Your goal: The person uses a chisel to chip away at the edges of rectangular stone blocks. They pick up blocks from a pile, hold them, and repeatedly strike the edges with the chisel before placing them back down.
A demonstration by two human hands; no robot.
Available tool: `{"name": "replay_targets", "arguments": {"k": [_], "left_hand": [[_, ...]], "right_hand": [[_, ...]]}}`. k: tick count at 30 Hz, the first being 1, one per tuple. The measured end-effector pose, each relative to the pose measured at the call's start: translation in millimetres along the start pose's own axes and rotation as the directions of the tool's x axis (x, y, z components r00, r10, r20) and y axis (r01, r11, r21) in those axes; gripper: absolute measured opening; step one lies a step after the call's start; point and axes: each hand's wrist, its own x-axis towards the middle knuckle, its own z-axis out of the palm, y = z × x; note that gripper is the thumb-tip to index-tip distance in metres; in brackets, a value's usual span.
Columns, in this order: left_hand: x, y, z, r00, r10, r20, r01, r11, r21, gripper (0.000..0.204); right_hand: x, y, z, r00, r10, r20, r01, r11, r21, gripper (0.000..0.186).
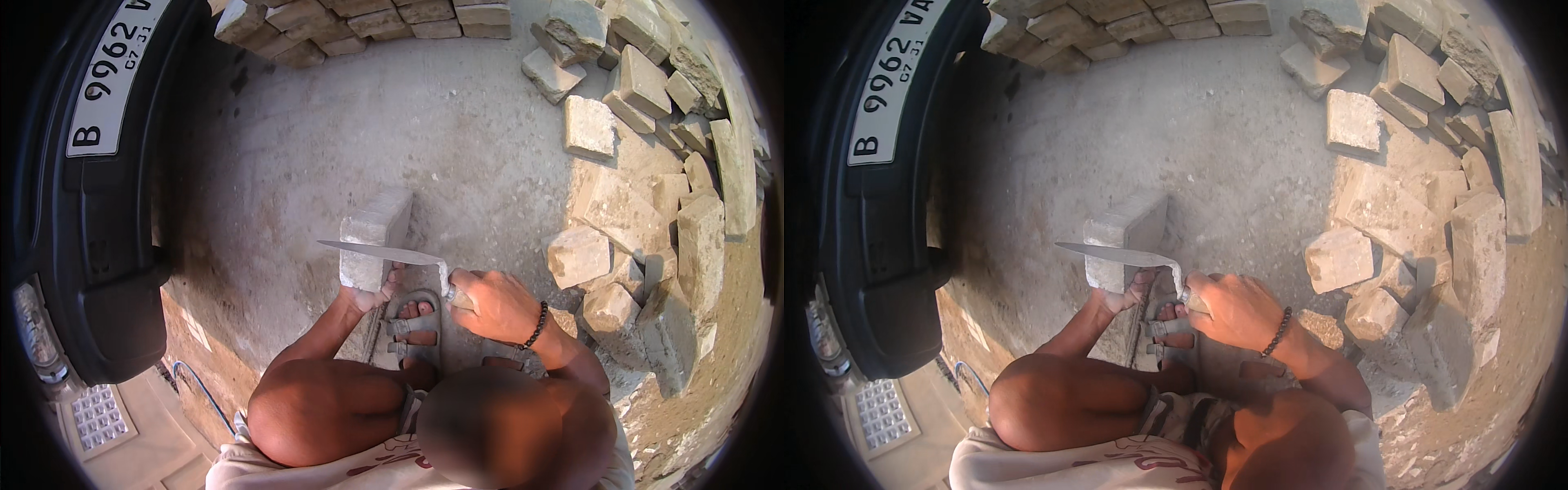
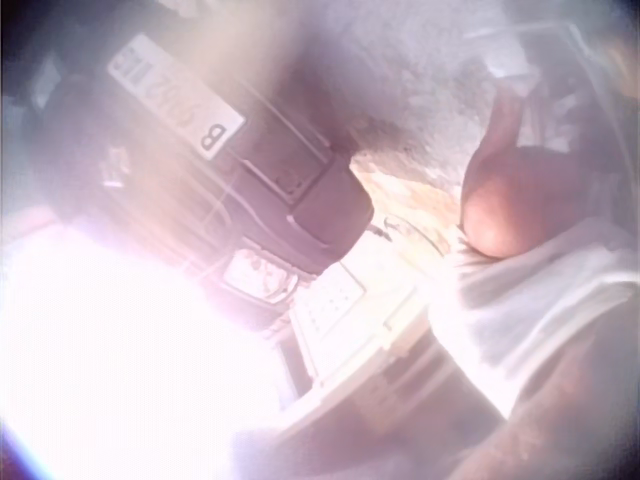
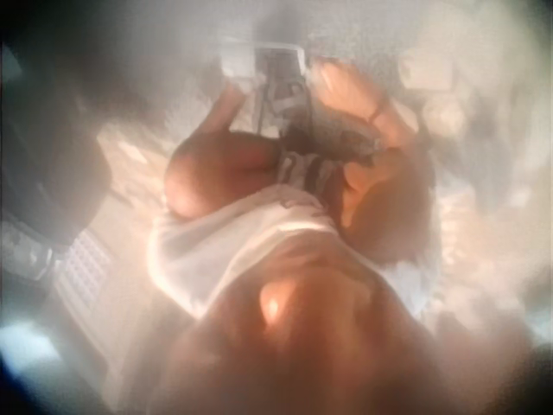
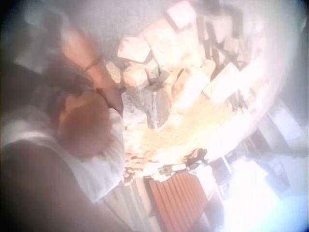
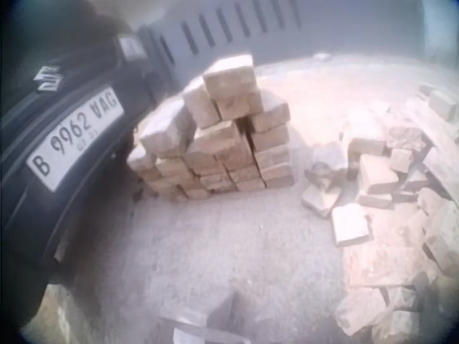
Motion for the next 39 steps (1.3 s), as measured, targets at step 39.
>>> {"name": "replay_targets", "arguments": {"k": [39], "left_hand": [[-28, 12, 144, 0.73, 0.606, 0.315, 0.141, -0.585, 0.799, 0.102]], "right_hand": [[115, 10, 37, 0.987, -0.097, -0.129, 0.134, 0.938, 0.319, 0.066]]}}
